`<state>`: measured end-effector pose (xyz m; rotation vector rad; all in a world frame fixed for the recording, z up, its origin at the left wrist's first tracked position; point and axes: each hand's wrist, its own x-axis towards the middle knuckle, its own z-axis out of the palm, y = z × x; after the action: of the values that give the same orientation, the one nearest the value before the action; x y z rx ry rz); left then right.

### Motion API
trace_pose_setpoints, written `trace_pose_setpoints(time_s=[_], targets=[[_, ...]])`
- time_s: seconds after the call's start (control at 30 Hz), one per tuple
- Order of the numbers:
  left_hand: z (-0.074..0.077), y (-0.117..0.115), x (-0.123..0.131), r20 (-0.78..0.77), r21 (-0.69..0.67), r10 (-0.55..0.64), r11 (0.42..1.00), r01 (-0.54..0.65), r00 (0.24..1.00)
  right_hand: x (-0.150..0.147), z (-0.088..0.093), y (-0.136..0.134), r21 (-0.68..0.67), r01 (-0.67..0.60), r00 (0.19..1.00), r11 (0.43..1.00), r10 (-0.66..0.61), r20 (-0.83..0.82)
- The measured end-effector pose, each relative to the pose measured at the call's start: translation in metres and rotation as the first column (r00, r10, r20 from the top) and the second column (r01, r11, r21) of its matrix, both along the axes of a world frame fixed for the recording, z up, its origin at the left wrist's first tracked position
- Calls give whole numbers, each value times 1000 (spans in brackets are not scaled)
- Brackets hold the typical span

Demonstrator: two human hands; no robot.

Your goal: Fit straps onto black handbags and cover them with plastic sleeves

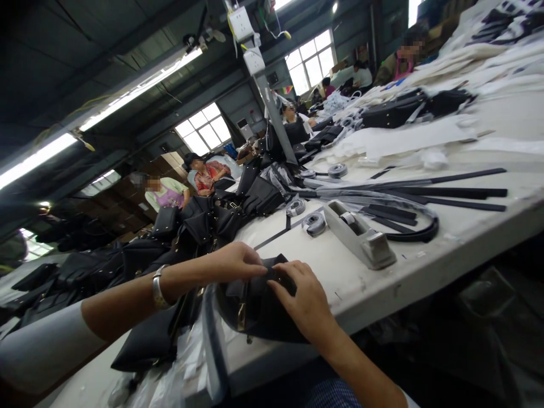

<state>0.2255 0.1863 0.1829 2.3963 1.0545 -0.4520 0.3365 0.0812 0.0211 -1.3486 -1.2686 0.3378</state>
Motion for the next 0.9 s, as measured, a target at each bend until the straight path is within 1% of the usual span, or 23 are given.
trace_pose_setpoints(time_s=[0.07,0.23,0.3,0.37,0.47,0.5,0.6,0.67,0.77,0.83,0.9], targets=[[-1,-2,3,-21,34,-22,999,22,1000,-2,-3,-1,20,8,1000,1000,-7,-23],[0,-5,12,-77,150,-128,979,138,989,-7,-7,-3,57,40,999,998,-37,-37],[0,-4,16,-103,151,-157,974,172,982,-8,-7,-4,65,54,998,996,-51,-44],[-1,-4,19,-122,123,-177,974,192,977,-10,-7,-5,73,53,997,996,-50,-54],[-7,-4,19,-134,46,-175,982,183,975,-13,-8,-7,76,32,998,997,-28,-55],[-10,-4,18,-135,46,-177,982,184,975,-14,-10,-7,68,25,998,997,-21,-52],[-19,-6,13,-129,143,-183,969,201,975,-12,-13,-7,19,26,999,999,-25,-45],[-22,-7,7,-112,190,-196,958,215,974,-10,-14,-7,-20,33,999,999,-34,-32],[-24,-8,-3,7,216,-226,951,219,974,-7,-13,-9,-44,42,999,998,-42,0],[-26,-10,-10,93,220,-250,949,225,964,-6,-11,-12,-41,37,999,998,-37,1],[-29,-11,-16,120,209,-280,945,251,952,-4,-8,-14,-44,20,1000,999,-20,-13]])
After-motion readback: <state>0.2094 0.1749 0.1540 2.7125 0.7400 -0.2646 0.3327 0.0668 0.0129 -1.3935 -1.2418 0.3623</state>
